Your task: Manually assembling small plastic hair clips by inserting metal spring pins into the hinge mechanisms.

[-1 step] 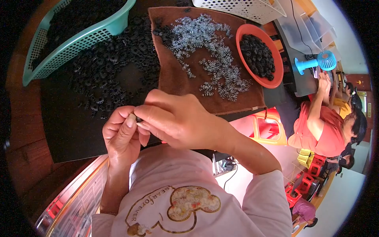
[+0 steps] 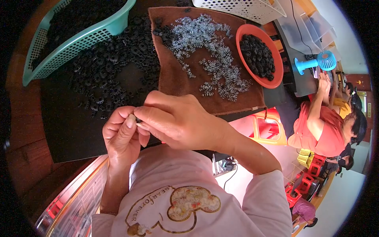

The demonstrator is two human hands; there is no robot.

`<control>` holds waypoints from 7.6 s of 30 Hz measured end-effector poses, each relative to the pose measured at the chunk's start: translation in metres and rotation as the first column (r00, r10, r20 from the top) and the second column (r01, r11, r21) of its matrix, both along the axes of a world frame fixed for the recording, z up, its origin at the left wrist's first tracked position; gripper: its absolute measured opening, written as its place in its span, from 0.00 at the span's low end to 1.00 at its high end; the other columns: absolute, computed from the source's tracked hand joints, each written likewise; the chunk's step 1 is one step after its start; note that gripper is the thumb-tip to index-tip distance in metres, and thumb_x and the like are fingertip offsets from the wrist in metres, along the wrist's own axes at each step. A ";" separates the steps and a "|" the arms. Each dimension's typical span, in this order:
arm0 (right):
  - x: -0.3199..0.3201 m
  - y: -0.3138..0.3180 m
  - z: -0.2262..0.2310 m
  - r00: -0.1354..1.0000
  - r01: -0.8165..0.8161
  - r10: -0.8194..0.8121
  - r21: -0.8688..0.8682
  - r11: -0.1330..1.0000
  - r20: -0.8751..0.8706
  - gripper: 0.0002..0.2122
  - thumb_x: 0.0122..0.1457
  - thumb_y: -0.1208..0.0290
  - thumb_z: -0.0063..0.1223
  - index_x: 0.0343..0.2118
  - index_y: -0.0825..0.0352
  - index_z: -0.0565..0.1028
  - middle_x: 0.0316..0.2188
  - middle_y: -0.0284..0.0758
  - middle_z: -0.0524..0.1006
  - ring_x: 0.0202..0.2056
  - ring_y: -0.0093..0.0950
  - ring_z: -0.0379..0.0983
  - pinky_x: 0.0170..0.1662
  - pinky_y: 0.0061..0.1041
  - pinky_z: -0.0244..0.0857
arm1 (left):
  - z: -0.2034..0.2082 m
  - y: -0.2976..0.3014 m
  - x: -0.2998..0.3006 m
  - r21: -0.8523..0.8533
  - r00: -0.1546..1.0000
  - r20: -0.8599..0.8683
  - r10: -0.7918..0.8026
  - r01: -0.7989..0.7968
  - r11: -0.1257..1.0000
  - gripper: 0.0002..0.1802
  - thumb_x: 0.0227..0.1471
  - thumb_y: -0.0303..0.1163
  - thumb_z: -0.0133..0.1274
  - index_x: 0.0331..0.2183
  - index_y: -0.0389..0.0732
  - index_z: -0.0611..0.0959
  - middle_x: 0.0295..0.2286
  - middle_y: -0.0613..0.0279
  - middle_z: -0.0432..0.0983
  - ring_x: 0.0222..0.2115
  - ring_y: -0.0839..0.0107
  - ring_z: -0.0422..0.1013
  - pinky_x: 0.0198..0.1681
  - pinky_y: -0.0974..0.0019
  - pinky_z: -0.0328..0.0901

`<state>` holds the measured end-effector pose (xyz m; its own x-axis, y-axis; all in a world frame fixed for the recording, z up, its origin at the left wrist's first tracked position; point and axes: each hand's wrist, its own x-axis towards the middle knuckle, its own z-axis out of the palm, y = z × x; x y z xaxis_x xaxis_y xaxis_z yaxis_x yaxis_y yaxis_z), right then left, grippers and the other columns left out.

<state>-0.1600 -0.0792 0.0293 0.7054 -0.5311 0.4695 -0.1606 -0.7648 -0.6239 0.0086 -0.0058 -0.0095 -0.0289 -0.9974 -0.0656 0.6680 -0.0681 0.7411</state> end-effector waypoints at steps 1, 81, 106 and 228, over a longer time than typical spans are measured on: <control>0.001 0.000 0.003 1.000 0.004 -0.004 -0.005 1.000 0.001 0.14 0.49 0.82 0.61 0.40 0.73 0.75 0.28 0.36 0.73 0.23 0.27 0.72 0.23 0.24 0.65 | 0.001 -0.001 0.000 0.000 1.000 -0.001 0.001 -0.001 1.000 0.11 0.61 0.29 0.49 0.41 0.31 0.77 0.25 0.59 0.77 0.20 0.76 0.68 0.23 0.74 0.65; -0.002 0.002 0.016 0.986 -0.069 -0.074 0.781 0.621 0.146 0.01 0.61 0.80 0.49 0.32 0.71 0.71 0.25 0.31 0.75 0.23 0.17 0.71 0.24 0.18 0.66 | 0.009 0.001 -0.012 0.111 0.976 0.169 0.134 -0.154 0.982 0.11 0.60 0.38 0.52 0.35 0.39 0.76 0.20 0.71 0.70 0.19 0.85 0.63 0.20 0.81 0.58; -0.009 -0.009 0.023 0.992 -0.065 -0.058 0.853 0.518 0.111 0.02 0.59 0.80 0.51 0.30 0.70 0.72 0.23 0.30 0.74 0.24 0.15 0.71 0.25 0.18 0.65 | 0.010 0.004 -0.015 0.021 0.950 0.302 0.075 -0.085 0.996 0.12 0.63 0.35 0.47 0.40 0.35 0.75 0.26 0.65 0.74 0.22 0.82 0.65 0.25 0.79 0.63; 0.084 -0.049 -0.011 0.883 -0.276 0.080 -0.373 0.886 -0.464 0.06 0.47 0.71 0.52 0.27 0.68 0.74 0.30 0.34 0.69 0.30 0.28 0.74 0.23 0.26 0.71 | 0.007 0.006 0.000 -0.466 0.825 0.551 0.123 0.182 0.866 0.07 0.45 0.19 0.57 0.21 0.35 0.75 0.17 0.59 0.69 0.15 0.61 0.66 0.18 0.63 0.59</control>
<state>-0.0757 -0.1277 0.0184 0.9478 -0.1997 0.2486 -0.1684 -0.9755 -0.1415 0.0084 0.0003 -0.0027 -0.1706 -0.8989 0.4035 0.1430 0.3825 0.9128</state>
